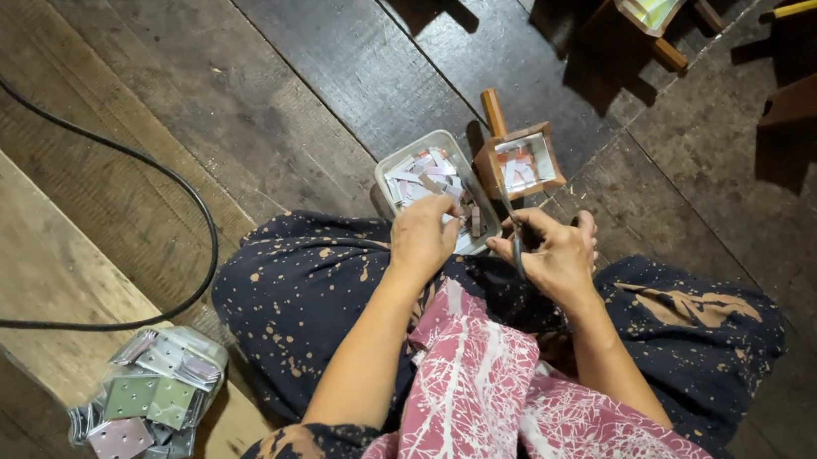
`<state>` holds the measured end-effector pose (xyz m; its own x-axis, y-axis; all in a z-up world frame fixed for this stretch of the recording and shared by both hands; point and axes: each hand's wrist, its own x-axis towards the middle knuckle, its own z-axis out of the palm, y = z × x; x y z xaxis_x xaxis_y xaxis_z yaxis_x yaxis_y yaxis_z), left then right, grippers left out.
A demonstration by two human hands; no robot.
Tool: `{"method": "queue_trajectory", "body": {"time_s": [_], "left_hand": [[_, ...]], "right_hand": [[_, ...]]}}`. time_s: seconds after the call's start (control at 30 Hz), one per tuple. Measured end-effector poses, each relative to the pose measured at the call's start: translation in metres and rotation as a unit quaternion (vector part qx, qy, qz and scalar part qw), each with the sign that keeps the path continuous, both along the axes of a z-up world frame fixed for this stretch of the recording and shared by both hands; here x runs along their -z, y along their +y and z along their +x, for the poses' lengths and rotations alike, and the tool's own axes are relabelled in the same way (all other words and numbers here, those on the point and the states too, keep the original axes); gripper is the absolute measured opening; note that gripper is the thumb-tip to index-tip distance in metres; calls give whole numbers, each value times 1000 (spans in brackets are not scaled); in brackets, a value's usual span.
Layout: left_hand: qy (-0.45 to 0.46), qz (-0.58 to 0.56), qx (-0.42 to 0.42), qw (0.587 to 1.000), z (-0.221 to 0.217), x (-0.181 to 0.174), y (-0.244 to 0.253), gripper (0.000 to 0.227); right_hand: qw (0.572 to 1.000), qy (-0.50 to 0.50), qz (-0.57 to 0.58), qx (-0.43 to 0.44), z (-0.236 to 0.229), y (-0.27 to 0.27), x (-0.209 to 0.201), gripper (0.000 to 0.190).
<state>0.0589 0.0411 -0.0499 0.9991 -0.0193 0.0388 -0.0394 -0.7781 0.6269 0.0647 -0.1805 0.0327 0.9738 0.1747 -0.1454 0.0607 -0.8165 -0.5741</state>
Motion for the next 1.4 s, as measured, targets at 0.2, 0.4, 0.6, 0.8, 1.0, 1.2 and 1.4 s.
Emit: {"method": "queue_trajectory", "body": {"time_s": [0.2, 0.4, 0.6, 0.8, 1.0, 1.2, 1.4], "left_hand": [[166, -566, -125, 798, -4, 0, -2, 26], [160, -603, -115, 773, -9, -8, -4, 39], [150, -623, -94, 761, -11, -20, -6, 52], [154, -607, -90, 775, -12, -21, -5, 51], [156, -592, -83, 786, -11, -22, -3, 48], [159, -589, -80, 788, -12, -15, -3, 47], [156, -591, -80, 787, -11, -10, -4, 44]], "right_hand": [[997, 38, 69, 1, 4, 36, -63, 32], [999, 26, 23, -24, 3, 52, -75, 43], [999, -24, -10, -48, 1, 60, -77, 42], [997, -40, -16, -57, 1, 62, -78, 42], [997, -52, -31, -56, 1, 61, -71, 44], [995, -66, -39, -68, 0, 65, -78, 42], [996, -57, -40, -61, -5, 21, 22, 42]]}}
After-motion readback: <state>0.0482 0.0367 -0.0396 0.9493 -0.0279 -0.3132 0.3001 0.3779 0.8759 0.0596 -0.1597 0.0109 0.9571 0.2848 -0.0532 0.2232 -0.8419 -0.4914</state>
